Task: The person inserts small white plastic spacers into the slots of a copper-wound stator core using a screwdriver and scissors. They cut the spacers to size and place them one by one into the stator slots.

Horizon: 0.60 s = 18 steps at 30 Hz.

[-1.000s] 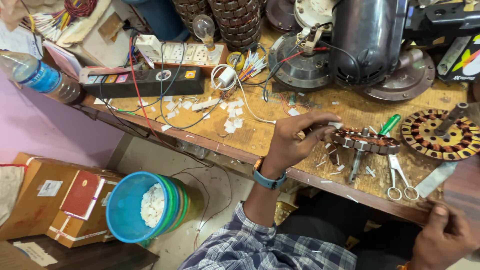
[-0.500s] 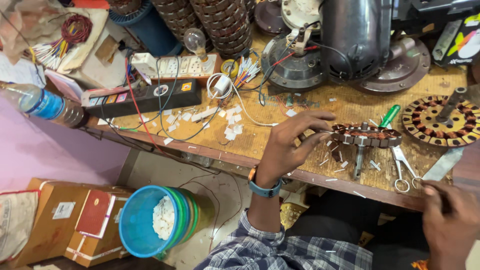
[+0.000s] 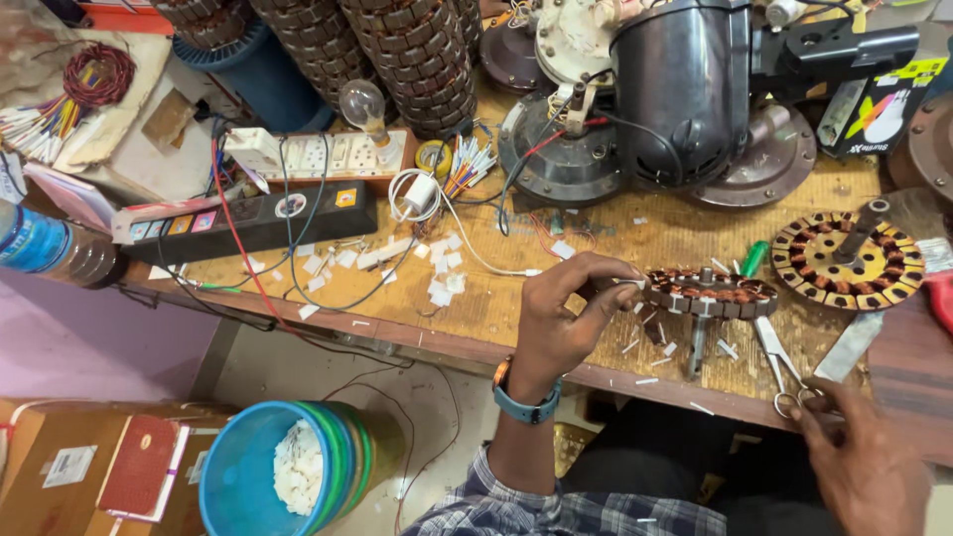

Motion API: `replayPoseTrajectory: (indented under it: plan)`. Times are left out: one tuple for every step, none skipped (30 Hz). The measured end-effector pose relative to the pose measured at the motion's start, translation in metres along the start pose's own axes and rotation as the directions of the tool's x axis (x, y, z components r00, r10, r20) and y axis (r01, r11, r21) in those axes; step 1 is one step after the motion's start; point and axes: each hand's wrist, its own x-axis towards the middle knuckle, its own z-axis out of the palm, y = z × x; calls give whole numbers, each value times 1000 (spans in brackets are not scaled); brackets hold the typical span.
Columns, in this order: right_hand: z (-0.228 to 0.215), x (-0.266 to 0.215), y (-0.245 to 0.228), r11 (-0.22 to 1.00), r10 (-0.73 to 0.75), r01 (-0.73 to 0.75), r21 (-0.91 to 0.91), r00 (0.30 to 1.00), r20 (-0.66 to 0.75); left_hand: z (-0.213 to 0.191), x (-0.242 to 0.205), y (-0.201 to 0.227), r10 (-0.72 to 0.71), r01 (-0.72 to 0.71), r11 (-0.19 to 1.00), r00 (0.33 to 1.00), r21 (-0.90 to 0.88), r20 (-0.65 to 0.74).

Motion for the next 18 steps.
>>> replayPoseTrajectory:
  plan:
    - [-3,-2,4,995,49,-43,-88,997,61,1,0,-3,-36,36,999,999,-18,-2]
    - [-5,-3,6,981,103,-81,-177,988,117,1,-1,-6,-72,71,997,997,-35,-3]
    - [-7,-4,9,988,68,-48,-149,989,129,2,-1,-11,-76,76,996,997,-37,0]
    - [-7,-5,9,993,33,-16,-119,990,139,4,0,-16,-81,81,996,997,-38,3]
    - [-7,-8,9,996,0,14,-89,989,145,5,0,-20,-85,85,995,996,-42,7]
    - [-8,-12,8,995,32,-20,-100,992,120,6,0,-23,-96,96,994,995,-49,4]
    - [-9,-14,5,993,60,-51,-108,994,88,7,1,-25,-99,99,993,995,-57,0]
    - [-9,-16,1,990,88,-81,-115,995,55,8,1,-26,-103,102,993,995,-64,-4]
    - [-10,-11,-5,990,44,-43,-135,999,8,9,5,-26,-104,103,992,995,-76,-4]
    - [-11,-5,-12,988,0,-5,-157,999,-38,9,7,-24,-105,104,991,994,-87,-5]
    - [-11,-2,-18,983,-47,34,-178,996,-73,8,7,-22,-113,112,989,994,-91,-7]
    - [-11,0,-23,982,-73,59,-177,994,-77,7,7,-21,-123,121,987,992,-105,-6]
    - [-11,1,-27,981,-100,86,-175,992,-74,6,6,-20,-138,136,984,990,-115,-7]
    - [-10,2,-30,978,-126,112,-174,989,-72,6,6,-20,-153,150,981,988,-126,-8]
    - [-9,3,-32,985,-94,84,-152,994,-57,5,5,-21,-157,154,978,987,-140,-14]
    - [-8,4,-31,990,-62,56,-131,997,-41,5,6,-23,-161,157,976,987,-153,-20]
    - [-7,1,-28,994,-23,21,-108,1000,-18,5,3,-25,-173,168,972,985,-164,-22]
    - [-7,-2,-23,990,39,-33,-134,998,43,6,0,-26,-175,171,974,984,-148,-15]
